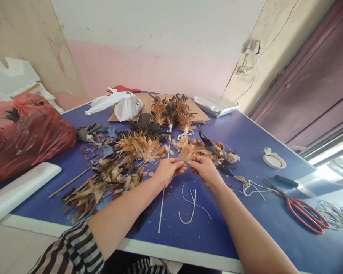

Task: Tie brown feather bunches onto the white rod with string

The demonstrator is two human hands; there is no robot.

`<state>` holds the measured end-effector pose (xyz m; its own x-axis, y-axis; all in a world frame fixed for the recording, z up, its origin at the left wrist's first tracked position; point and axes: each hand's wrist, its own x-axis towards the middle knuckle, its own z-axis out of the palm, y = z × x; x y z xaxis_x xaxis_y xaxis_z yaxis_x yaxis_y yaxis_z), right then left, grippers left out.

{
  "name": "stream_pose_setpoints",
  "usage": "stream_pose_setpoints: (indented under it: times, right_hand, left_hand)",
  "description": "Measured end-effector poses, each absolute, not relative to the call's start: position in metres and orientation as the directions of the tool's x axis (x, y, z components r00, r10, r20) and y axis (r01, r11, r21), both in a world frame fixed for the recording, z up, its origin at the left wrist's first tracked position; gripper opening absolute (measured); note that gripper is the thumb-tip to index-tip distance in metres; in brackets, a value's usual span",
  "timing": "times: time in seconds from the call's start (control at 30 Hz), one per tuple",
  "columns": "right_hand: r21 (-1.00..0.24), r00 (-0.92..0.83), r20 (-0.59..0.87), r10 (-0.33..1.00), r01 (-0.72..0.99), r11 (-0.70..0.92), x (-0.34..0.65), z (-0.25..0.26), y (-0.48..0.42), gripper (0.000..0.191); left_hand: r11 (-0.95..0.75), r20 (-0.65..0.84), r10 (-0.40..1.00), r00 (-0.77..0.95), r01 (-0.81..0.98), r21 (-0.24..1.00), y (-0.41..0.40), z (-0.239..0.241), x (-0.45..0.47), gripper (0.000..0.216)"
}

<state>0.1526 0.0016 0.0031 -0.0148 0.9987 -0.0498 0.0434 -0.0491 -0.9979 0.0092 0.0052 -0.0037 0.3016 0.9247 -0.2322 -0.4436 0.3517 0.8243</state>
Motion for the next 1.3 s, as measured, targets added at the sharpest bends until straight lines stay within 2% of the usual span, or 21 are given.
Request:
stream_pose_setpoints:
  times: [0.23,0.37,0.5,0.63,0.73,0.9,1.3]
  right_hand:
    - [-0.998,-0.044,-0.063,0.997,0.015,-0.062,0.1528,0.0054,-0.0001,0.025]
    - [-1.000,-0.033,0.001,0.999,-0.006,0.000,0.1522,0.0049,-0.0003,0.025]
    - [-0.998,0.009,0.047,0.999,0.038,0.047,0.1530,0.0030,0.0013,0.032]
    - [-0.987,-0.048,0.087,0.995,0.131,0.093,0.1546,0.0062,0.0012,0.033]
    - [-0.984,-0.094,0.064,0.993,0.161,0.079,0.1558,0.0088,-0.0001,0.028]
    - [-0.997,-0.144,-0.034,0.989,0.078,-0.023,0.1558,0.0090,-0.0024,0.025]
    - [-0.997,-0.089,0.022,0.996,0.074,0.029,0.1537,0.0063,-0.0016,0.025]
  left_hand:
    - [0.356,-0.220,0.922,0.317,-0.480,0.802,0.0052,-0.0022,0.0088,0.007]
    - [0.347,-0.202,0.920,0.336,-0.456,0.820,0.0051,-0.0037,0.0099,0.005]
    - [0.339,-0.200,0.914,0.352,-0.396,0.853,0.0044,-0.0057,0.0104,0.004]
    - [0.334,-0.184,0.899,0.398,-0.349,0.876,0.0037,-0.0060,0.0096,0.009]
    - [0.336,-0.188,0.888,0.420,-0.313,0.888,0.0036,-0.0059,0.0083,0.015]
    - [0.315,-0.172,0.871,0.461,-0.253,0.915,0.0038,-0.0076,0.0063,0.023]
    - [0.263,-0.161,0.878,0.450,-0.173,0.949,0.0025,-0.0053,0.0048,0.029]
